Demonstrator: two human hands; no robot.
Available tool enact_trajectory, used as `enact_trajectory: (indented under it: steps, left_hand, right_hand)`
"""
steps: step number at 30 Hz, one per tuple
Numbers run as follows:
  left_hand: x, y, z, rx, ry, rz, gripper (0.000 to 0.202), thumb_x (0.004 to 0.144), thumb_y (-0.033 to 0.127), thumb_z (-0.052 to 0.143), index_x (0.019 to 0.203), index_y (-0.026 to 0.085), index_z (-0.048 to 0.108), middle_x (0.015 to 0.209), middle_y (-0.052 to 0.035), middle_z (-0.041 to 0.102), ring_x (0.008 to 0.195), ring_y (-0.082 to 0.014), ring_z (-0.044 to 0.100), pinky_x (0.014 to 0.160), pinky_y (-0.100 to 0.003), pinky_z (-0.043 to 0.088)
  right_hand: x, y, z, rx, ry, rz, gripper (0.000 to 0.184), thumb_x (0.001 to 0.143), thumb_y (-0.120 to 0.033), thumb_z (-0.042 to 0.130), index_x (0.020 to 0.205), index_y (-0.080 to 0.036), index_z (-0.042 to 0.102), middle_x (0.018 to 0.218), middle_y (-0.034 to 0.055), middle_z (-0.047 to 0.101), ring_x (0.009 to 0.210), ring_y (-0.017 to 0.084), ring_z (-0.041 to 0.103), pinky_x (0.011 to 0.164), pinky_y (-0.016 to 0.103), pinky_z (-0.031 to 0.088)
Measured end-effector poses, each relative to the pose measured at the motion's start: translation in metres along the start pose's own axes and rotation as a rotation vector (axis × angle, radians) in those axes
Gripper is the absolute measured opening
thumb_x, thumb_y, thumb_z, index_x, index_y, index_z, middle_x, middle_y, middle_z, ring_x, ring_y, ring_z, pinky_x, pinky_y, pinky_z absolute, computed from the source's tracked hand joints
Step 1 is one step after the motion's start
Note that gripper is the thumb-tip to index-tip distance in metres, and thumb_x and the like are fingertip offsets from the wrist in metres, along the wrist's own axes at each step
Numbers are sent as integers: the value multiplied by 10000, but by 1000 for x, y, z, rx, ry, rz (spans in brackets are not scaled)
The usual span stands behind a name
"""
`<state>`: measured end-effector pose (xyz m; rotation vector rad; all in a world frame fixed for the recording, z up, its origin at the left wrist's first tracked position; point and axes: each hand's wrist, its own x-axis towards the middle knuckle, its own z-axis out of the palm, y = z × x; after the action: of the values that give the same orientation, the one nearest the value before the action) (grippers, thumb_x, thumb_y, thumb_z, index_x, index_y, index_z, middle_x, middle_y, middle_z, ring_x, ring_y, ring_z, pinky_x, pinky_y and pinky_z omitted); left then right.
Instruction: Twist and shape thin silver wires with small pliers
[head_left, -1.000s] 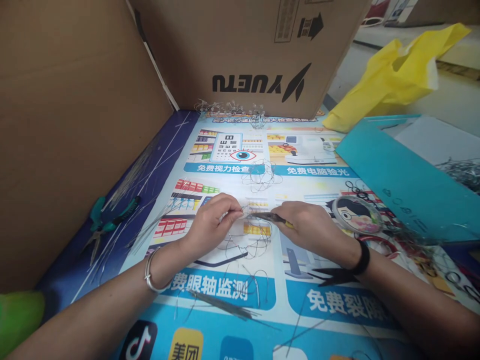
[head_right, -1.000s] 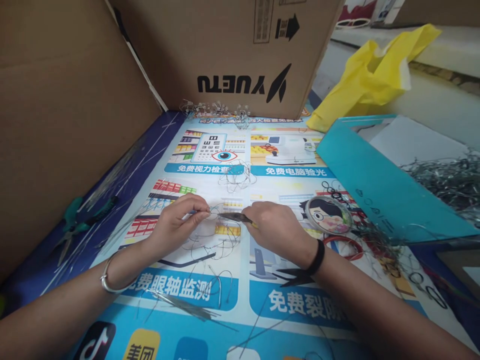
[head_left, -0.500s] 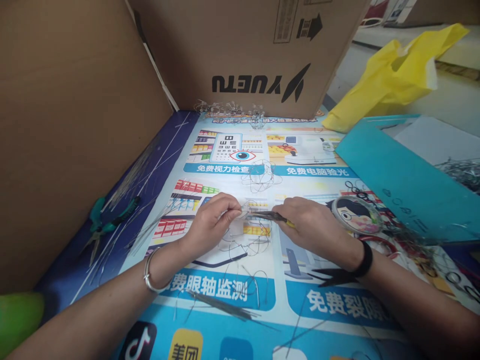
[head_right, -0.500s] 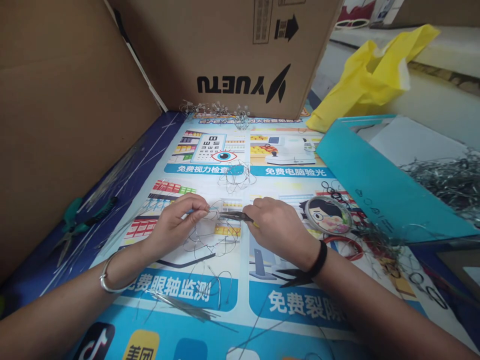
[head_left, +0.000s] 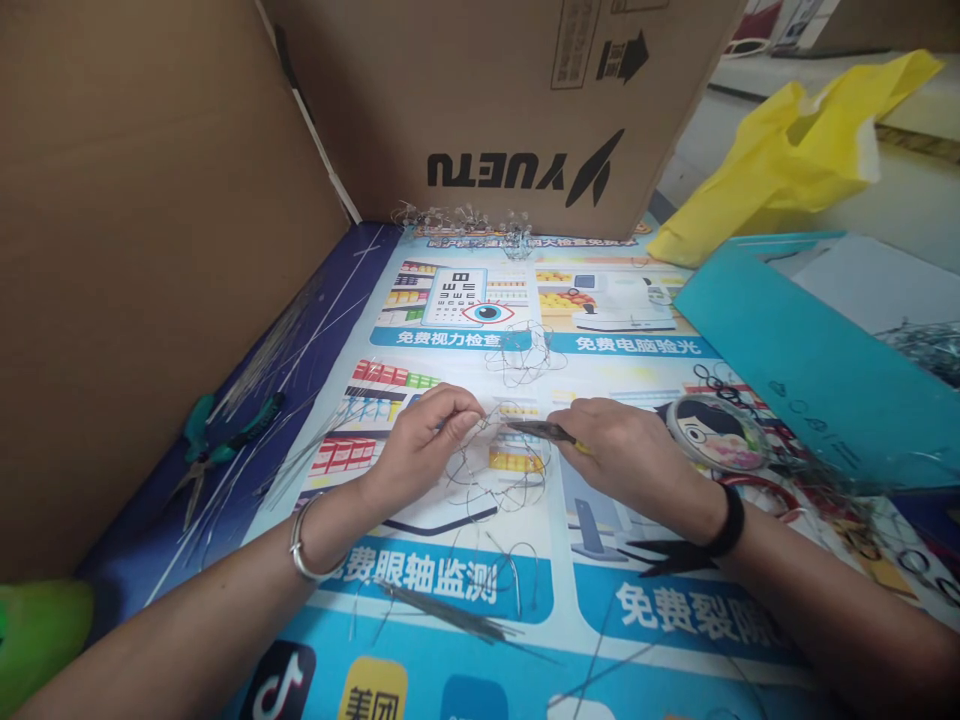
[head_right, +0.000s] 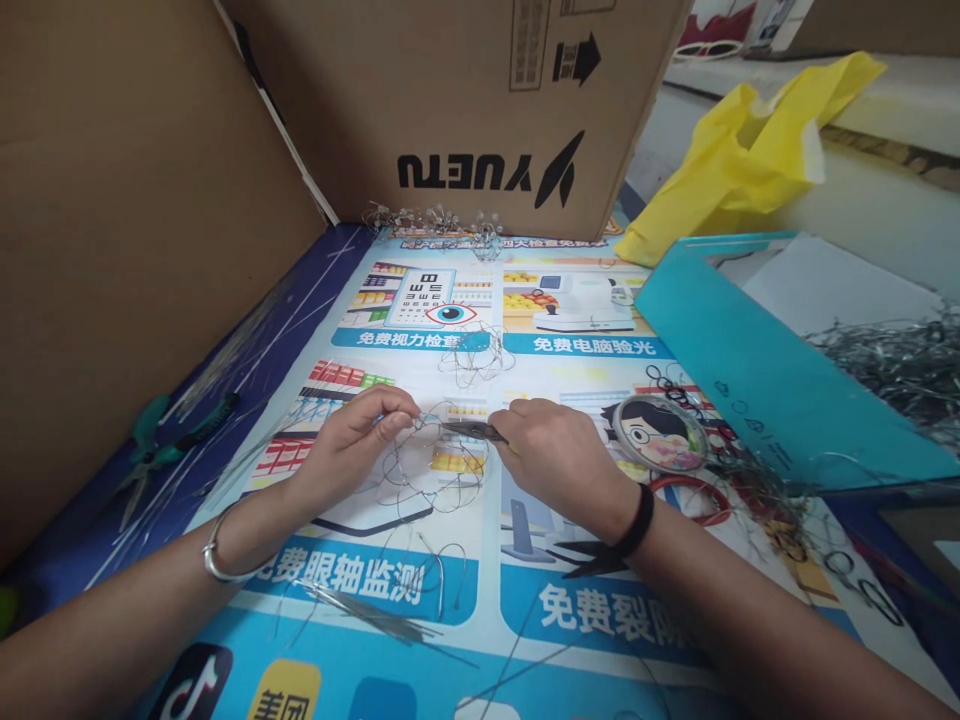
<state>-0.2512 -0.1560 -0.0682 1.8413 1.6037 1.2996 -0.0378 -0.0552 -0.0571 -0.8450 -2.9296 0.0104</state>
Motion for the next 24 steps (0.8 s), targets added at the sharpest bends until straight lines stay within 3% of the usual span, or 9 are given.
enact_trajectory:
  steps: [5, 11, 17, 24]
  left_hand:
    - [0, -1, -2, -22, 68, -71, 132, 908, 261, 486, 876, 204, 601, 868, -36, 606, 820, -155, 564, 750, -308, 443]
    - [-1, -1, -3, -48, 43, -43, 82, 866, 219, 520, 866, 201, 601, 905, -47, 599, 877, -173, 559, 806, -336, 448]
    - [-2, 0, -2, -70, 66, -155, 98, 839, 201, 526, 919, 193, 582, 889, -43, 590, 811, -158, 551, 750, -314, 454]
    - [-3, -1, -1, -79, 103, -184, 75, 845, 231, 529, 884, 184, 574, 806, -16, 588, 734, -133, 522, 696, -285, 436]
  right_hand:
    - [-1, 2, 4, 36, 0, 12, 220, 900, -258, 442, 860, -187, 647, 819, 50, 667, 787, 193, 611, 620, 269, 369]
    - [-1, 3, 10, 118, -3, 26, 222, 898, -280, 446, 861, -190, 646, 841, 46, 682, 768, 181, 620, 615, 256, 378]
    - [-1, 5, 12, 153, -14, 44, 227, 904, -294, 441, 855, -191, 638, 831, 46, 671, 775, 178, 618, 632, 249, 390]
    - [-3, 2, 16, 176, 2, 61, 255, 911, -308, 427, 882, -196, 654, 840, 52, 674, 808, 184, 625, 660, 253, 409]
